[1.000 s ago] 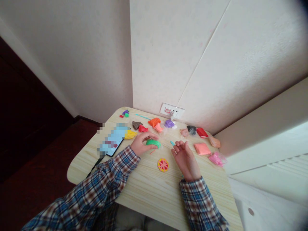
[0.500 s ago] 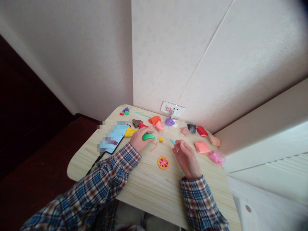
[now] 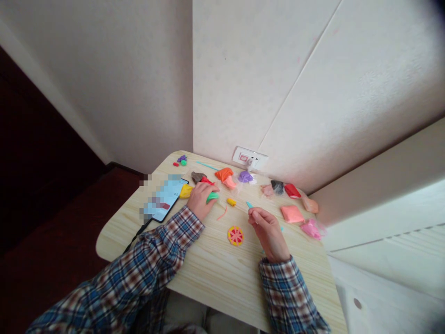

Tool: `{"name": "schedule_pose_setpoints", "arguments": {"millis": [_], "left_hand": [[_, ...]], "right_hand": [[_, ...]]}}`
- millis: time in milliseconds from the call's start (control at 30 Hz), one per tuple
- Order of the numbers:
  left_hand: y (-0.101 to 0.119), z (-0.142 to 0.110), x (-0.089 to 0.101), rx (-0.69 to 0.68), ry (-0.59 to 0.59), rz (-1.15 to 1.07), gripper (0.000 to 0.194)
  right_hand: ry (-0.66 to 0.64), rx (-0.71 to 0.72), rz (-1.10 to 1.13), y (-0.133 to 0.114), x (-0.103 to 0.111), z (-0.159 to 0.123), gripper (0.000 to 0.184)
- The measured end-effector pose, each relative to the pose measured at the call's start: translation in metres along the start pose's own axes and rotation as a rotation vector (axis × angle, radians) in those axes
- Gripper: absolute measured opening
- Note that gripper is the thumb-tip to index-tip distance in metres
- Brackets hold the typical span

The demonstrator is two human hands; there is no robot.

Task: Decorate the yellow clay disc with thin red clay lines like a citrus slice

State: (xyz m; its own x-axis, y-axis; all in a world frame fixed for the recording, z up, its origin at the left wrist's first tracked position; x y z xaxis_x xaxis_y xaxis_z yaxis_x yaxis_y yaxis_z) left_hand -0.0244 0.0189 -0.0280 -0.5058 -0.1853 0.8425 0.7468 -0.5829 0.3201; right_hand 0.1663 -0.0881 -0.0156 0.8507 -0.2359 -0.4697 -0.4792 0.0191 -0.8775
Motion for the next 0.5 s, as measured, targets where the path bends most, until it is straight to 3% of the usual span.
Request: {"name": "schedule_pose_setpoints", "arguments": {"millis": [100,500], "left_hand": [[0.001,0.0,0.002,0.033,-0.005,0.038,0.025],[0.005,-0.001,0.005,0.079,0.038,0.046,0.03]], "right_hand": [[-0.006,0.004,-0.073,0.0,-0.001,-0.002,0.029],[-0.077,0.046,-0.383,0.009,0.002,-0.019,0.025]]}}
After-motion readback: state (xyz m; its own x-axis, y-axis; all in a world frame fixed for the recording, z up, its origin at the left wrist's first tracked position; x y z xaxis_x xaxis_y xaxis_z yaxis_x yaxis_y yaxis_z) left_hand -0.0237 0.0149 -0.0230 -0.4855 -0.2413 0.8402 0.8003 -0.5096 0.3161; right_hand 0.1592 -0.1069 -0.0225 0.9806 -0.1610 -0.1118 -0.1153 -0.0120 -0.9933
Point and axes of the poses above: each hand's wrist, its own z-axis towards the middle knuckle, its own x-axis out of the back of the hand, y = z × x, the point moved 1 cm from there along z, towards the middle knuckle, and after that the axes turned 15 degrees about z, right-handed, at the moved point
